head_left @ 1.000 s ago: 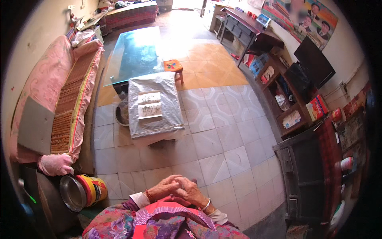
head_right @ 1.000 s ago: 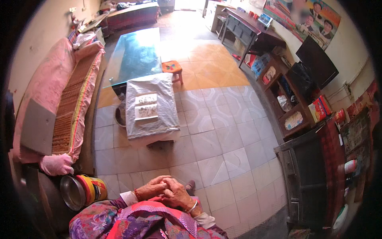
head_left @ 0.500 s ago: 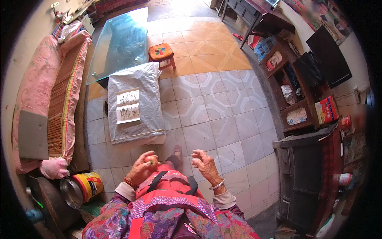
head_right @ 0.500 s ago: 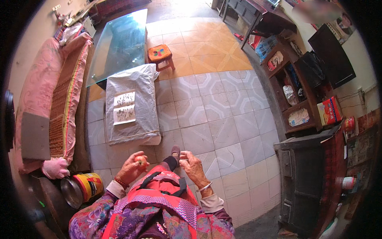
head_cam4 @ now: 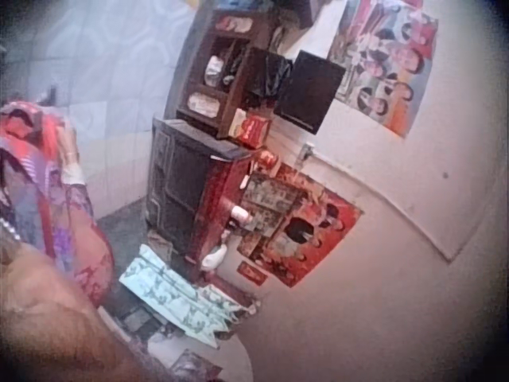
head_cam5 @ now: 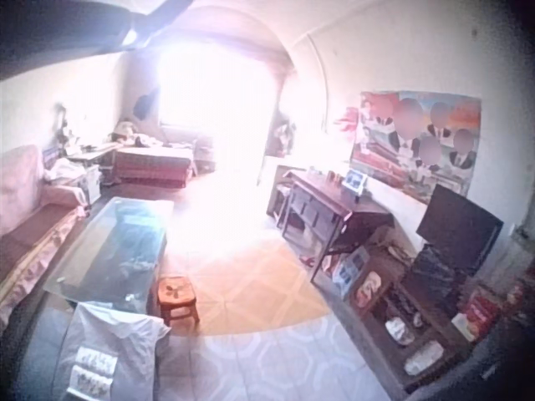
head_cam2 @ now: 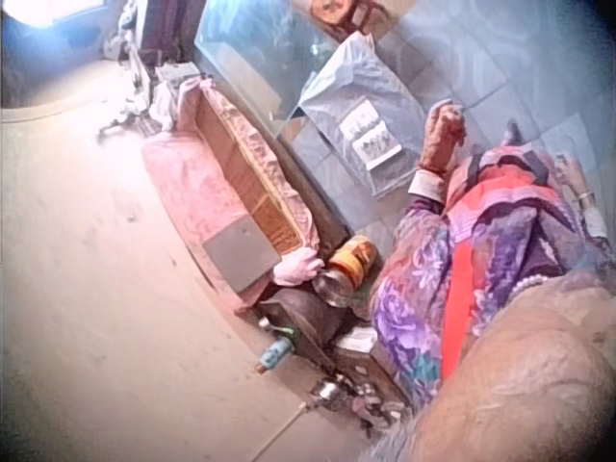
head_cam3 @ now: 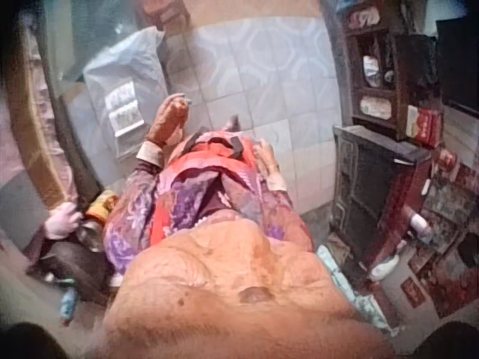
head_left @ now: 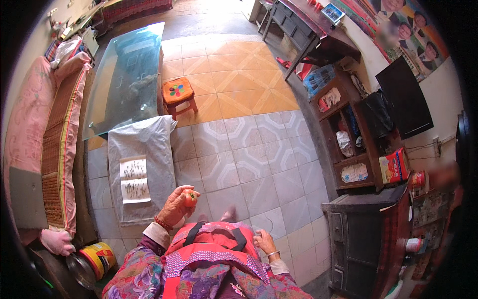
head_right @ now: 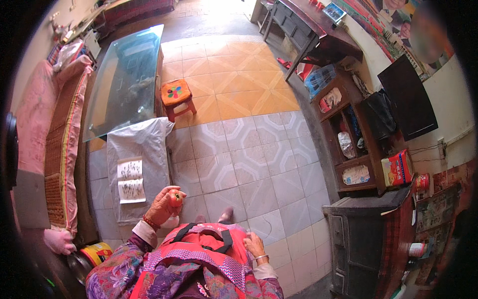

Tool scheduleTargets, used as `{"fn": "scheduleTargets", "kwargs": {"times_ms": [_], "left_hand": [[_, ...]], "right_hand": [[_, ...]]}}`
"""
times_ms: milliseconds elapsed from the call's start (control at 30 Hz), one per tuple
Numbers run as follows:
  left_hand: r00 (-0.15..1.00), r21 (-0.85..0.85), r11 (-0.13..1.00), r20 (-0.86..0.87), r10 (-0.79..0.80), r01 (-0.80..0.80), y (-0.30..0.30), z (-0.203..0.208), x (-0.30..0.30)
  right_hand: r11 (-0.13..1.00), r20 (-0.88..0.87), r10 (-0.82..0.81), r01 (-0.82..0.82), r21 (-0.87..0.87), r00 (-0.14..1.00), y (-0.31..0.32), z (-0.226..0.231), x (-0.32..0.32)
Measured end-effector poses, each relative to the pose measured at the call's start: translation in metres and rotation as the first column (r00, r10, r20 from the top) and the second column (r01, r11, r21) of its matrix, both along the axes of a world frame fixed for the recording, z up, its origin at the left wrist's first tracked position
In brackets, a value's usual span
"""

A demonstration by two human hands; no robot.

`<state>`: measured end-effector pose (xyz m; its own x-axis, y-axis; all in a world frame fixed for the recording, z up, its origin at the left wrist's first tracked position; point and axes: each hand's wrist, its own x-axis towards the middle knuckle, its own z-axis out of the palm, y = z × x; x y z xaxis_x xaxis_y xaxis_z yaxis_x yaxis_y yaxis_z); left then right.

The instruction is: The person scoops powder from a large container into a metal bowl, walks through a courtyard to a different room, and places a tomato and a basket of food items into a refrigerator.

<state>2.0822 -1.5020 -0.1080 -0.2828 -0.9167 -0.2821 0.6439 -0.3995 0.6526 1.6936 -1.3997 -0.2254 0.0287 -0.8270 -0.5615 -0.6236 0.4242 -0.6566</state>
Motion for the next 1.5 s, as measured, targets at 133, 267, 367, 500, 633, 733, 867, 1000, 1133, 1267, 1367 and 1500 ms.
{"fn": "scheduleTargets", "kwargs": {"times_ms": [133, 267, 367, 500, 633, 733, 867, 1000, 1133, 1267, 1367, 1500], "left_hand": [[0.997, 0.037, 0.998, -0.066, 0.045, -0.043, -0.062, -0.001, -0.022], [0.988, 0.034, 0.990, -0.064, 0.137, -0.135, -0.115, 0.004, -0.041], [0.979, 0.022, 0.982, -0.084, 0.187, -0.185, -0.151, 0.014, -0.056], [0.955, 0.039, 0.969, -0.165, 0.246, -0.242, -0.198, 0.020, -0.070], [0.942, 0.043, 0.954, -0.151, 0.298, -0.295, -0.238, 0.029, -0.070], [0.938, 0.032, 0.947, -0.129, 0.321, -0.319, -0.278, 0.024, -0.063], [0.938, 0.008, 0.950, -0.156, 0.310, -0.313, -0.348, 0.015, -0.045], [0.924, -0.003, 0.951, -0.236, 0.300, -0.310, -0.424, 0.020, -0.037], [0.911, -0.025, 0.930, -0.210, 0.354, -0.368, -0.491, 0.029, -0.027], [0.916, -0.018, 0.923, -0.128, 0.379, -0.384, -0.546, 0.028, -0.020], [0.926, -0.009, 0.934, -0.138, 0.352, -0.357, -0.595, 0.029, -0.023], [0.919, -0.035, 0.922, -0.104, 0.379, -0.384, -0.663, 0.021, -0.028]], "right_hand": [[0.952, 0.038, -0.165, 0.149, 0.267, 0.986, -0.016, -0.013, -0.041], [0.923, 0.021, -0.267, 0.249, 0.295, 0.964, -0.079, -0.012, -0.070], [0.827, 0.086, -0.483, 0.421, 0.373, 0.871, -0.134, -0.025, -0.094], [0.876, 0.106, -0.435, 0.392, 0.281, 0.894, -0.229, -0.043, -0.125], [0.918, 0.251, -0.389, 0.350, 0.186, 0.887, -0.344, -0.029, -0.104], [0.955, 0.278, -0.294, 0.266, 0.134, 0.915, -0.419, -0.022, -0.072], [0.994, 0.229, -0.090, 0.073, 0.081, 0.969, -0.495, -0.014, -0.036], [0.987, 0.163, -0.040, 0.014, 0.159, 0.986, -0.539, -0.010, -0.047], [0.967, 0.124, -0.140, 0.109, 0.232, 0.982, -0.576, -0.007, -0.063], [0.921, 0.091, -0.257, 0.215, 0.324, 0.962, -0.613, -0.016, -0.079], [0.908, 0.062, -0.248, 0.210, 0.363, 0.967, -0.641, -0.028, -0.091], [0.977, -0.106, 0.058, -0.035, 0.213, 0.993, -0.716, -0.016, -0.085]]}}
